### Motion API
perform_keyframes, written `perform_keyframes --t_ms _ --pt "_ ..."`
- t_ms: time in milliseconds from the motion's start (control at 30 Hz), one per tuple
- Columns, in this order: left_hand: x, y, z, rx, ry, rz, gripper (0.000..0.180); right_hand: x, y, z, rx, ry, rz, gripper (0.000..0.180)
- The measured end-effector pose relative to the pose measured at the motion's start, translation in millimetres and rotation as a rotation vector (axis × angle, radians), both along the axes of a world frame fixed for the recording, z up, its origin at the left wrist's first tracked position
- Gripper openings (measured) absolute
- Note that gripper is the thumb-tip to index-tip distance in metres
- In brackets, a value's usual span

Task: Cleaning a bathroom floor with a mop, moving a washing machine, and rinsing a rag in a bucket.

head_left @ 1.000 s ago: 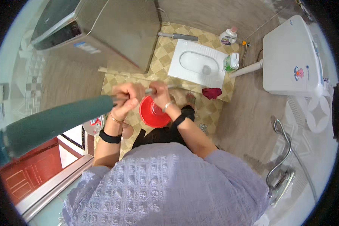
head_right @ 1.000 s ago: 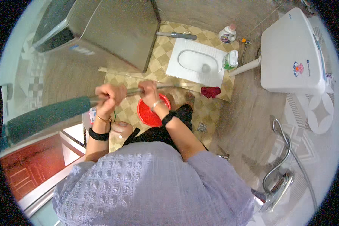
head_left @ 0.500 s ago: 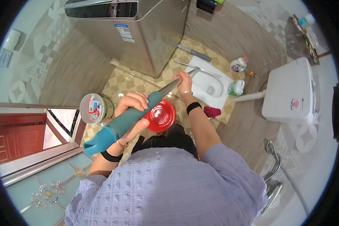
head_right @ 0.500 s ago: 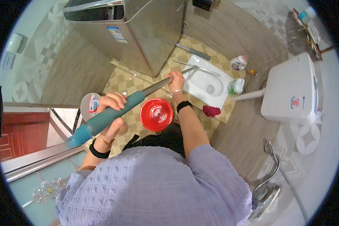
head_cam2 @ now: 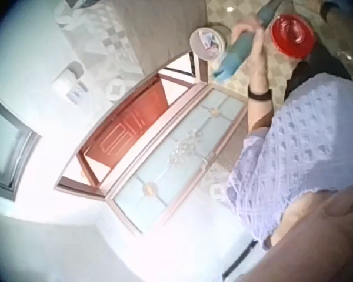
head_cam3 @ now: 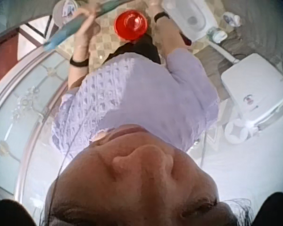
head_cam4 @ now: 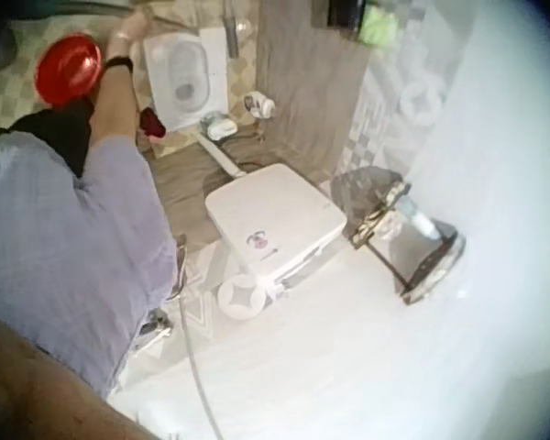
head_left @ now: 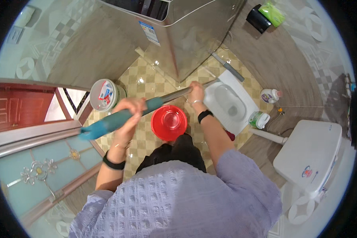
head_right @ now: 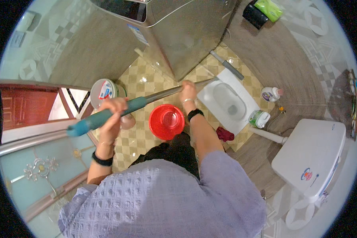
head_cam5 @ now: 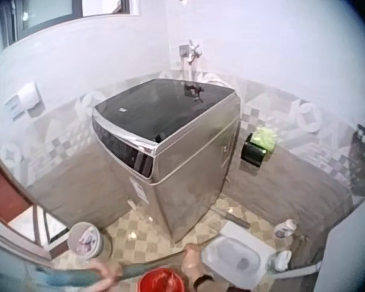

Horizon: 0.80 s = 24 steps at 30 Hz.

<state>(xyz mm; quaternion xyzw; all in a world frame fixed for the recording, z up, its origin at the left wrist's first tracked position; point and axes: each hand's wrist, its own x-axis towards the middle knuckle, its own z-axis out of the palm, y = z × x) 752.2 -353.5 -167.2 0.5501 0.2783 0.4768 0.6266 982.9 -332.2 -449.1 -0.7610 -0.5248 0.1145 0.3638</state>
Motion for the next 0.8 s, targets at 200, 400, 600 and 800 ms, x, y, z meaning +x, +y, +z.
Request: perform_keyframes --t_ms 200,400,600,800 --pt "-67 -30 92 -0.036 0.117 0.208 0.020 -114 -44 73 -0.007 0.066 0.321 0.007" --pt "-63 -43 99 -0.050 0.096 0.321 0.021 -80 -46 104 -0.155 0.040 0.405 0.010" --pt "-55 -25 48 -0.071 0.010 0.134 0.021 -49 -40 73 -0.139 -0.052 0.257 0.007" --pt "-124 -1 66 -0.200 0.050 0.249 0.018 -156 -73 61 -0.327 0.049 0.342 0.010"
